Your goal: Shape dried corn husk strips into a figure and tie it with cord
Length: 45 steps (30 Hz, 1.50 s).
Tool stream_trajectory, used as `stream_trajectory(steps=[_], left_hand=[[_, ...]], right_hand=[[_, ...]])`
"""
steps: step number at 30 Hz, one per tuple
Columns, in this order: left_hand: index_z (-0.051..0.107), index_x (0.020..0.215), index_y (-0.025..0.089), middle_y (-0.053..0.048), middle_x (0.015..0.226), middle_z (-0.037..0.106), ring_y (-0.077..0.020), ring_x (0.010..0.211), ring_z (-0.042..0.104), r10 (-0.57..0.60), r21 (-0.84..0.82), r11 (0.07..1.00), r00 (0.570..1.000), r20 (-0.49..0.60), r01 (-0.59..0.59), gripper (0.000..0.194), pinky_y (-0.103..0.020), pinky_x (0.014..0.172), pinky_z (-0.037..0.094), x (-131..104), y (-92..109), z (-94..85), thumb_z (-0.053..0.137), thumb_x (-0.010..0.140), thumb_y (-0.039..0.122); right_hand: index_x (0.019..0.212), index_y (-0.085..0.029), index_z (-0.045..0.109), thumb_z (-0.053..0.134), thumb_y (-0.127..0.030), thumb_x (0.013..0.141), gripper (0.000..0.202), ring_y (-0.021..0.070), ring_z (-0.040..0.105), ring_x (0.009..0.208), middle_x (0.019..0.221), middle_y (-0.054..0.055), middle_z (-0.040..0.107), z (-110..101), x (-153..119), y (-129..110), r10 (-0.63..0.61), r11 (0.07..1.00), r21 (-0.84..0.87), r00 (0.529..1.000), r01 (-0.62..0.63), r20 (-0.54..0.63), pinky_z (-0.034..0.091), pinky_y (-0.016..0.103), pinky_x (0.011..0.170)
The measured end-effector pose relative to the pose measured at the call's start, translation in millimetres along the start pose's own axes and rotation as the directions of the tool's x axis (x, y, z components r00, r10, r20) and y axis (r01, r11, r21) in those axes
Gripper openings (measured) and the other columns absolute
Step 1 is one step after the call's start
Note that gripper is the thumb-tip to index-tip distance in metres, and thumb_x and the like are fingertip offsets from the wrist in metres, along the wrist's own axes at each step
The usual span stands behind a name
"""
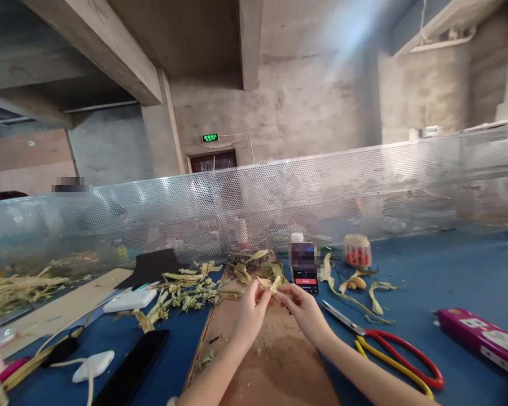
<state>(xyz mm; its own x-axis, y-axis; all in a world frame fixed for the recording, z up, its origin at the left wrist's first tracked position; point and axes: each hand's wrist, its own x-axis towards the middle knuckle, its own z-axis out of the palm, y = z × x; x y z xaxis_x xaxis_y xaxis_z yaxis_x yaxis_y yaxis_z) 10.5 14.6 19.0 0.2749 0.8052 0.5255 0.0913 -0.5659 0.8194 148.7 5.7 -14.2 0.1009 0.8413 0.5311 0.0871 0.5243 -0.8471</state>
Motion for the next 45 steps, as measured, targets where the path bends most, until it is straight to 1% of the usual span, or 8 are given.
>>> stream_trajectory(steps=[8, 16, 24, 29, 32, 35, 38, 45], left_hand=[[0.059, 0.093, 0.02, -0.002, 0.076, 0.061, -0.0157, 0.067, 0.055, -0.025, -0.107, 0.994, 0.997, 0.075, 0.033, 0.024, -0.025, 0.062, 0.043, -8.8, -4.0, -7.7, 0.053, 0.078, 0.038], [0.058, 0.087, 0.022, 0.003, 0.061, 0.056, -0.0136, 0.061, 0.052, -0.089, -0.147, 0.984, 0.992, 0.091, 0.102, 0.018, -0.023, 0.061, 0.039, -20.2, 6.3, -4.8, 0.052, 0.078, 0.036], [0.056, 0.086, 0.021, 0.003, 0.061, 0.054, -0.0121, 0.06, 0.051, -0.19, -0.244, 0.944, 0.971, 0.148, 0.222, 0.02, -0.022, 0.06, 0.039, -18.2, -2.7, -2.5, 0.056, 0.075, 0.038], [0.055, 0.084, 0.021, 0.004, 0.06, 0.053, -0.0122, 0.06, 0.051, -0.188, -0.23, 0.95, 0.974, 0.123, 0.212, 0.016, -0.022, 0.06, 0.039, -17.6, 1.0, -2.3, 0.057, 0.074, 0.033], [0.055, 0.084, 0.021, 0.004, 0.062, 0.053, -0.0119, 0.06, 0.05, -0.206, -0.26, 0.938, 0.972, 0.112, 0.228, 0.016, -0.022, 0.06, 0.039, -17.7, 1.8, -3.3, 0.057, 0.074, 0.034], [0.056, 0.086, 0.021, 0.004, 0.061, 0.053, -0.0116, 0.059, 0.05, -0.221, -0.269, 0.933, 0.97, 0.102, 0.241, 0.018, -0.022, 0.06, 0.039, -16.7, -4.8, -5.2, 0.055, 0.075, 0.035], [0.055, 0.085, 0.021, 0.004, 0.059, 0.051, -0.0116, 0.056, 0.049, -0.193, -0.273, 0.941, 0.98, 0.052, 0.2, 0.018, -0.022, 0.055, 0.038, -13.2, -16.1, -8.1, 0.053, 0.076, 0.036], [0.052, 0.072, 0.019, 0.004, 0.052, 0.047, -0.0109, 0.049, 0.046, -0.122, -0.048, 0.992, 0.989, -0.081, 0.118, 0.018, -0.021, 0.049, 0.037, -4.6, -23.5, -21.7, 0.05, 0.076, 0.036]], right_hand=[[0.11, -0.017, 0.055, 0.053, -0.048, 0.078, 0.044, 0.0161, 0.052, 0.061, 0.067, 0.002, 0.059, -0.8, -3.8, -3.9, 0.085, 0.989, 0.11, 0.987, -0.101, 0.139, 0.039, 0.026, 0.052], [0.078, -0.019, 0.071, 0.057, -0.043, 0.076, 0.028, 0.0206, 0.055, 0.085, 0.085, 0.005, 0.059, -2.6, -8.6, -15.9, -0.073, 0.997, -0.03, 0.996, 0.075, 0.05, 0.04, 0.029, 0.075], [0.079, -0.018, 0.07, 0.056, -0.041, 0.078, 0.027, 0.0202, 0.057, 0.082, 0.082, 0.005, 0.061, -2.3, -8.0, -13.4, -0.102, 0.994, -0.043, 0.994, 0.103, 0.039, 0.042, 0.028, 0.074], [0.075, -0.017, 0.067, 0.051, -0.038, 0.082, 0.027, 0.0174, 0.055, 0.074, 0.076, 0.004, 0.058, 1.2, -12.8, -14.1, -0.133, 0.986, -0.099, 0.991, 0.134, 0.02, 0.041, 0.026, 0.068], [0.081, -0.018, 0.066, 0.049, -0.04, 0.083, 0.028, 0.0155, 0.053, 0.066, 0.075, 0.004, 0.059, 6.9, -16.3, -15.0, -0.074, 0.992, -0.104, 0.997, 0.075, 0.013, 0.042, 0.024, 0.06], [0.085, -0.017, 0.065, 0.045, -0.042, 0.084, 0.032, 0.015, 0.052, 0.063, 0.075, 0.004, 0.06, 13.7, -14.0, -11.4, -0.037, 0.996, -0.081, 0.999, 0.04, 0.038, 0.041, 0.023, 0.052], [0.085, -0.016, 0.063, 0.045, -0.045, 0.083, 0.035, 0.0123, 0.047, 0.051, 0.06, 0.001, 0.055, 20.8, -3.4, -4.6, -0.002, 0.997, -0.074, 0.998, 0.007, 0.068, 0.038, 0.021, 0.044], [0.074, -0.013, 0.062, 0.051, -0.05, 0.074, 0.038, 0.0089, 0.038, 0.034, 0.039, -0.005, 0.042, 36.2, 29.1, 4.6, 0.096, 0.994, -0.06, 0.976, -0.086, 0.195, 0.032, 0.02, 0.033]])
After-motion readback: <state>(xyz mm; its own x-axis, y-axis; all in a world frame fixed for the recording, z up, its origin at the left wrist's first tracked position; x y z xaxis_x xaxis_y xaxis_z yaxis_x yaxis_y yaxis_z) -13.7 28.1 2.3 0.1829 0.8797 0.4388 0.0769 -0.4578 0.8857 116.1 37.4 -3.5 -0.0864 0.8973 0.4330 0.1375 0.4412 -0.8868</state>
